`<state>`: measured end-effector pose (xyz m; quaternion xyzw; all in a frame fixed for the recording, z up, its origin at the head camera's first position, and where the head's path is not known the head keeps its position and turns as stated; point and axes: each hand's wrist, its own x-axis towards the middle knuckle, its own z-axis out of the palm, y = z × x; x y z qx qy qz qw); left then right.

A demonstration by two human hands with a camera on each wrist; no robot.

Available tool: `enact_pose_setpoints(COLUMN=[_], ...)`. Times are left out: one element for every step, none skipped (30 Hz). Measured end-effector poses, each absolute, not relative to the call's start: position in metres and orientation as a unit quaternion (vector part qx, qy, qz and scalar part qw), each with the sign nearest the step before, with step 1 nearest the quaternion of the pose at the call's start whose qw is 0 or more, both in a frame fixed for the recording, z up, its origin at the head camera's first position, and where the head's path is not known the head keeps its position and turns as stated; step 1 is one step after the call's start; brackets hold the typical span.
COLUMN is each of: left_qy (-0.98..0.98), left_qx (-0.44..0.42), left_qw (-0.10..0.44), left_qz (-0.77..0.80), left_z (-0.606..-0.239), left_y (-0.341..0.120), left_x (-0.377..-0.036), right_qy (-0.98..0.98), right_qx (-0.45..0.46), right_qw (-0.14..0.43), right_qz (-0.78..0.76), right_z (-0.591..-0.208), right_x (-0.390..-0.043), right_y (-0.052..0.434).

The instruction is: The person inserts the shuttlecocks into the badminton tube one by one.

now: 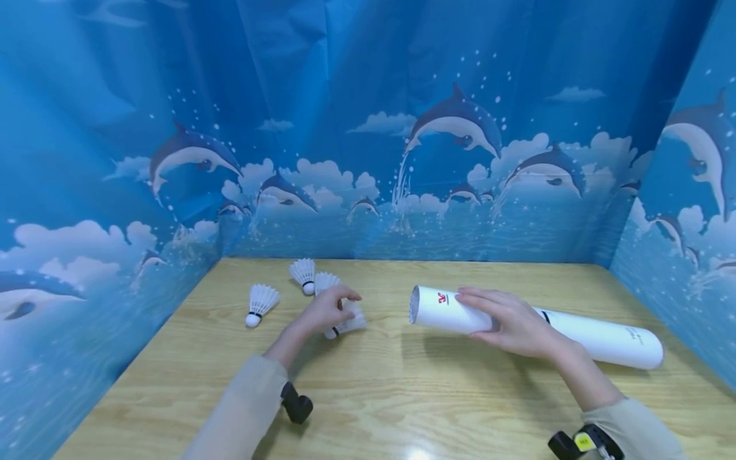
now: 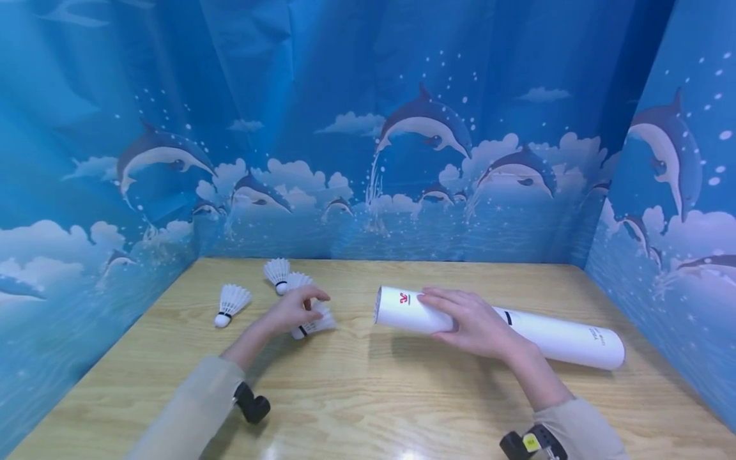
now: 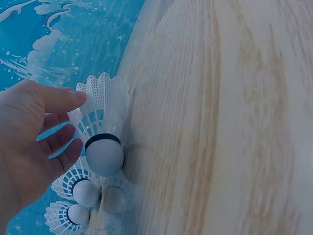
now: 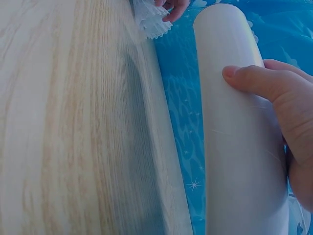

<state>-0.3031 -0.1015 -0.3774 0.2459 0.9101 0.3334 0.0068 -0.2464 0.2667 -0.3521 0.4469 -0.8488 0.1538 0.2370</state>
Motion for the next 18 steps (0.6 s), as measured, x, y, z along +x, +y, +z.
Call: enact_pose_setpoints(left_qy=[0.910, 0.910, 0.910, 0.910, 0.909, 0.908, 0.908, 0.907, 0.907, 0.907, 0.907, 0.907, 0.907, 0.908, 0.908, 0.908, 0.908, 0.908], left_qx=[0.246, 0.244, 0.244, 0.243, 0.241, 0.242, 0.241, 0.238, 0.238, 0.235, 0.233, 0.230, 0.229, 0.229, 0.228, 0.226, 0.224, 0.220], left_qw=[0.008, 0.008, 0.008, 0.007, 0.007, 0.007, 0.006, 0.007, 0.008, 0.009, 0.011, 0.013, 0.012, 0.011, 0.011, 0.011, 0.011, 0.011], left_qz=[0.333, 0.334, 0.335, 0.337, 0.340, 0.342, 0.343, 0.346, 0.348, 0.349, 0.350, 0.352, 0.352, 0.352, 0.352, 0.353, 0.354, 0.356], left_z=[-0.3776, -0.3775, -0.3777, -0.3776, -0.3773, -0.3770, -0.3768, -0.3763, -0.3761, -0.3754, -0.3752, -0.3749, -0.3747, -0.3745, -0.3741, -0.3740, -0.3737, -0.3730], left_y=[-0.1022, -0.1027, -0.1032, -0.1037, -0.1040, -0.1045, -0.1050, -0.1053, -0.1057, -0.1061, -0.1066, -0.1071, -0.1075, -0.1079, -0.1084, -0.1090, -0.1096, -0.1100], left_x=[-0.3032, -0.3031, -0.3031, -0.3030, -0.3026, -0.3023, -0.3020, -0.3014, -0.3010, -0.3003, -0.2999, -0.2995, -0.2991, -0.2988, -0.2984, -0.2981, -0.2978, -0.2972], right_qy=[-0.849, -0.850, -0.851, -0.851, -0.852, -0.852, -0.853, -0.853, -0.853, -0.853, -0.854, -0.854, -0.854, -0.854, -0.854, -0.854, -0.854, -0.853], right_qx=[0.446, 0.445, 0.444, 0.444, 0.443, 0.442, 0.442, 0.442, 0.442, 0.442, 0.441, 0.441, 0.440, 0.440, 0.440, 0.440, 0.440, 0.441], right_qw=[0.237, 0.237, 0.236, 0.236, 0.236, 0.236, 0.236, 0.235, 0.234, 0.234, 0.234, 0.234, 0.234, 0.234, 0.234, 0.234, 0.234, 0.234], right_qz=[0.153, 0.152, 0.152, 0.151, 0.150, 0.149, 0.149, 0.148, 0.148, 0.148, 0.148, 0.148, 0.149, 0.150, 0.150, 0.150, 0.151, 0.151], right_z=[-0.3522, -0.3523, -0.3525, -0.3527, -0.3529, -0.3532, -0.3535, -0.3538, -0.3540, -0.3541, -0.3542, -0.3542, -0.3541, -0.3540, -0.3538, -0.3535, -0.3532, -0.3529], right_x=[-0.2462, -0.2461, -0.2459, -0.2458, -0.2458, -0.2459, -0.2460, -0.2462, -0.2463, -0.2464, -0.2464, -0.2464, -0.2463, -0.2462, -0.2460, -0.2459, -0.2458, -0.2457], right_y=[0.2666, 0.2666, 0.2666, 0.2666, 0.2667, 0.2669, 0.2671, 0.2673, 0.2675, 0.2676, 0.2678, 0.2679, 0.2679, 0.2678, 0.2678, 0.2677, 0.2676, 0.2676])
